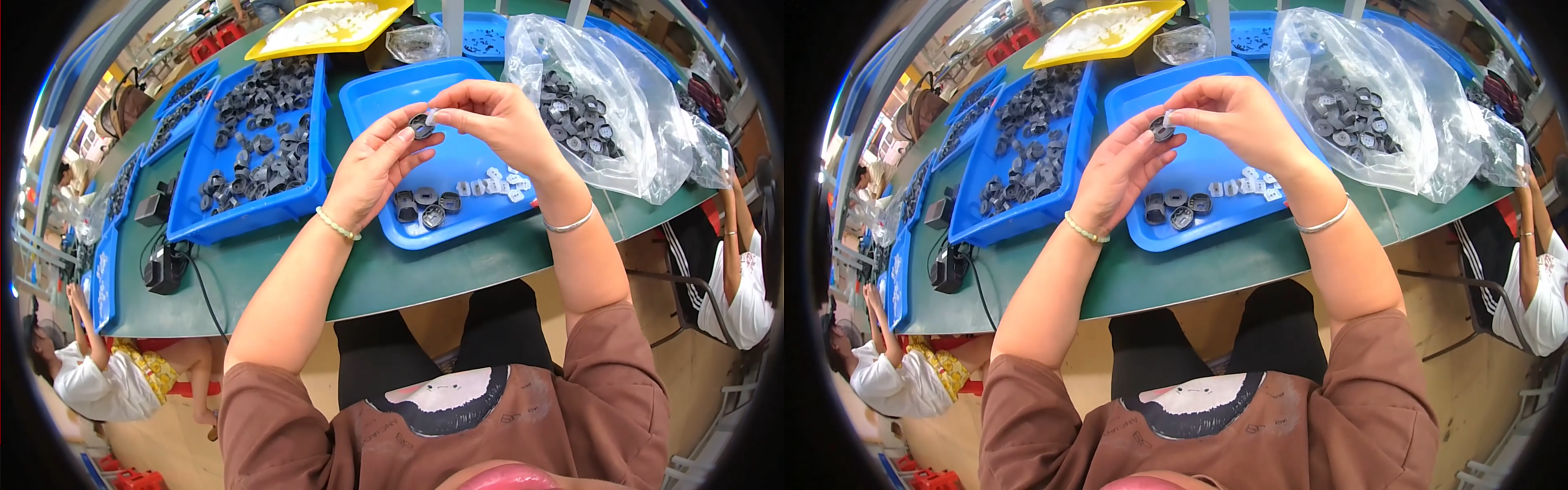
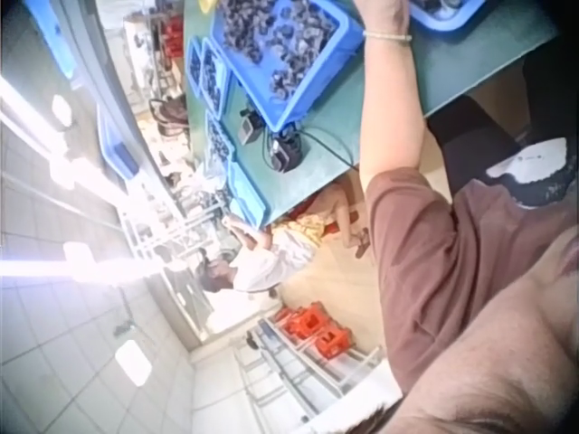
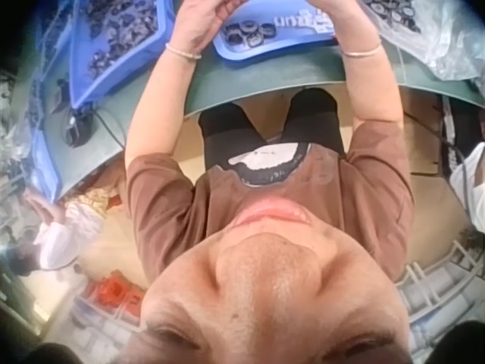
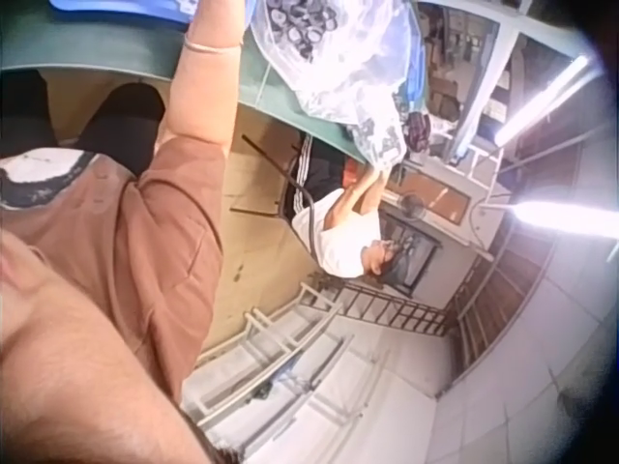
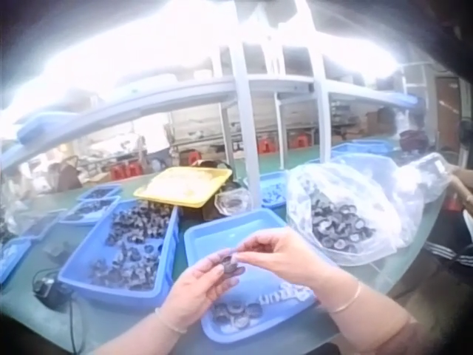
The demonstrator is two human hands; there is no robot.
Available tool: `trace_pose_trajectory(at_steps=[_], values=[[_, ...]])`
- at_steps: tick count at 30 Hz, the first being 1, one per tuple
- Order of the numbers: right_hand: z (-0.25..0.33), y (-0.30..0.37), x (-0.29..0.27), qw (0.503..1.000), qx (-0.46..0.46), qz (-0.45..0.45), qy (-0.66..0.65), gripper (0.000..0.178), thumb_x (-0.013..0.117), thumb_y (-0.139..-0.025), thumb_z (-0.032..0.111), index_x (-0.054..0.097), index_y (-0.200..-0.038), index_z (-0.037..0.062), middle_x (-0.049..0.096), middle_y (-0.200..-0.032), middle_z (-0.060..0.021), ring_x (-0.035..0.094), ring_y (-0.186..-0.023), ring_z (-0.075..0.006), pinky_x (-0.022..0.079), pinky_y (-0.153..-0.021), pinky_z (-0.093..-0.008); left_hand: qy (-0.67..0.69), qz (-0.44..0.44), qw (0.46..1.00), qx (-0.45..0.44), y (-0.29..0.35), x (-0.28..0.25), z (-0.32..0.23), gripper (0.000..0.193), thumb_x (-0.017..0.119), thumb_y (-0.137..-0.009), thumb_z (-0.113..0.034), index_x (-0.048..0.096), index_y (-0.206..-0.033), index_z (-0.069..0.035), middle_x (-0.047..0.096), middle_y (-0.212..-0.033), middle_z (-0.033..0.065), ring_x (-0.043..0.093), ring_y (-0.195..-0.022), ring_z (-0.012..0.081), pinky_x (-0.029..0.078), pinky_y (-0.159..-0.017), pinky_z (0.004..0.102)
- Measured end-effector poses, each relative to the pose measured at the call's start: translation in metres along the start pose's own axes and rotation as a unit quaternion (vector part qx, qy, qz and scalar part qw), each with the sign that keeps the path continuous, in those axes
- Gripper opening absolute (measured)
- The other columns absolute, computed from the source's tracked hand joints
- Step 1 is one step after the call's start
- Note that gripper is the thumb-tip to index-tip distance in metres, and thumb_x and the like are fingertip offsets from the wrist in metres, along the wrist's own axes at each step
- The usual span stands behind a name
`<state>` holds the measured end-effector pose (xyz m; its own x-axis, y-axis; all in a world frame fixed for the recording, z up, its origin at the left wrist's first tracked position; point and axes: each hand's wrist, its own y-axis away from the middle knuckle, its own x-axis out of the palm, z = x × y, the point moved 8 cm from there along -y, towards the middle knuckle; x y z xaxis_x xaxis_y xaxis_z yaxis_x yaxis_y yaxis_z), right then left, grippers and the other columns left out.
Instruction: The person assembles small black plastic rings and white components by hand at a factory workbench.
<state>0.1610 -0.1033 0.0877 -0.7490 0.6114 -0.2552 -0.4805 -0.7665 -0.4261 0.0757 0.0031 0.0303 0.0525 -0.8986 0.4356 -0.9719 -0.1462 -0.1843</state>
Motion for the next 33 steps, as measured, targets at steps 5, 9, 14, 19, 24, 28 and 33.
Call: trace_pose_trajectory(at_steps=[5, 9, 14, 19, 24, 28, 33], values=[[-0.007, 0.002, 0.001, 0.999, 0.04, -0.022, 0.026, 0.013, 0.07, -0.087, 0.011, 0.066, -0.094, -0.0004, 0.067, -0.086, -0.0007, 0.06, -0.082, -0.0048, 0.049, -0.074, -0.0194, -0.01, -0.022, 0.999, 0.023, -0.004, -0.006, -0.001, 0.033, 0.05, -0.099, -0.014, 0.051, -0.129, -0.001, 0.061, -0.118, 0.0115, 0.06, -0.111, 0.0216, 0.051, -0.093, 0.0313], [0.0, 0.001, 0.001, 0.998, 0.028, -0.029, 0.057, 0.012, 0.07, -0.087, 0.011, 0.066, -0.092, 0.0, 0.066, -0.085, -0.0002, 0.06, -0.079, -0.0048, 0.049, -0.072, -0.0198, -0.018, -0.025, 0.999, -0.015, -0.003, -0.01, 0.002, 0.034, 0.054, -0.098, -0.015, 0.052, -0.13, -0.002, 0.062, -0.117, 0.0105, 0.062, -0.108, 0.0211, 0.052, -0.09, 0.0303], [0.011, 0.005, 0.008, 0.999, -0.012, -0.012, 0.046, 0.012, 0.069, -0.087, 0.01, 0.066, -0.091, -0.0004, 0.065, -0.082, -0.0009, 0.059, -0.077, -0.0049, 0.049, -0.07, -0.02, -0.056, -0.035, 0.998, 0.021, 0.0, -0.005, -0.006, 0.034, 0.058, -0.096, -0.016, 0.054, -0.127, -0.003, 0.062, -0.117, 0.009, 0.063, -0.106, 0.0204, 0.053, -0.09, 0.0301], [0.009, 0.007, 0.012, 0.999, 0.014, 0.003, 0.032, 0.011, 0.069, -0.086, 0.009, 0.066, -0.09, -0.0006, 0.064, -0.079, -0.0005, 0.058, -0.075, -0.0049, 0.049, -0.068, -0.0198, -0.09, 0.034, 0.995, -0.026, 0.0, 0.004, 0.005, 0.031, 0.063, -0.092, -0.011, 0.057, -0.121, -0.002, 0.062, -0.116, 0.0068, 0.062, -0.106, 0.0186, 0.051, -0.093, 0.0298], [0.01, 0.005, 0.004, 0.998, -0.024, -0.024, 0.052, 0.013, 0.069, -0.087, 0.012, 0.067, -0.089, -0.0002, 0.062, -0.076, 0.0015, 0.054, -0.07, -0.0032, 0.045, -0.063, -0.018, -0.129, -0.031, 0.989, 0.061, -0.001, -0.01, -0.001, 0.032, 0.067, -0.087, -0.004, 0.057, -0.118, 0.0, 0.062, -0.113, 0.007, 0.061, -0.106, 0.0166, 0.05, -0.092, 0.028], [-0.006, 0.004, 0.001, 0.996, 0.046, -0.034, 0.072, 0.017, 0.07, -0.087, 0.018, 0.067, -0.087, 0.0006, 0.061, -0.075, 0.003, 0.05, -0.068, -0.0017, 0.039, -0.059, -0.0171, -0.134, -0.051, 0.984, 0.106, -0.001, -0.009, -0.009, 0.037, 0.07, -0.084, 0.0, 0.057, -0.119, 0.002, 0.063, -0.113, 0.0083, 0.061, -0.106, 0.0146, 0.05, -0.09, 0.0248], [-0.019, 0.003, 0.002, 0.993, 0.09, -0.036, 0.067, 0.019, 0.071, -0.087, 0.02, 0.066, -0.086, 0.0015, 0.06, -0.075, 0.0033, 0.049, -0.068, -0.0008, 0.038, -0.057, -0.0171, -0.154, -0.072, 0.982, 0.083, 0.0, -0.011, -0.006, 0.041, 0.069, -0.084, 0.001, 0.057, -0.123, 0.002, 0.065, -0.113, 0.0093, 0.062, -0.103, 0.0134, 0.051, -0.09, 0.0244]])
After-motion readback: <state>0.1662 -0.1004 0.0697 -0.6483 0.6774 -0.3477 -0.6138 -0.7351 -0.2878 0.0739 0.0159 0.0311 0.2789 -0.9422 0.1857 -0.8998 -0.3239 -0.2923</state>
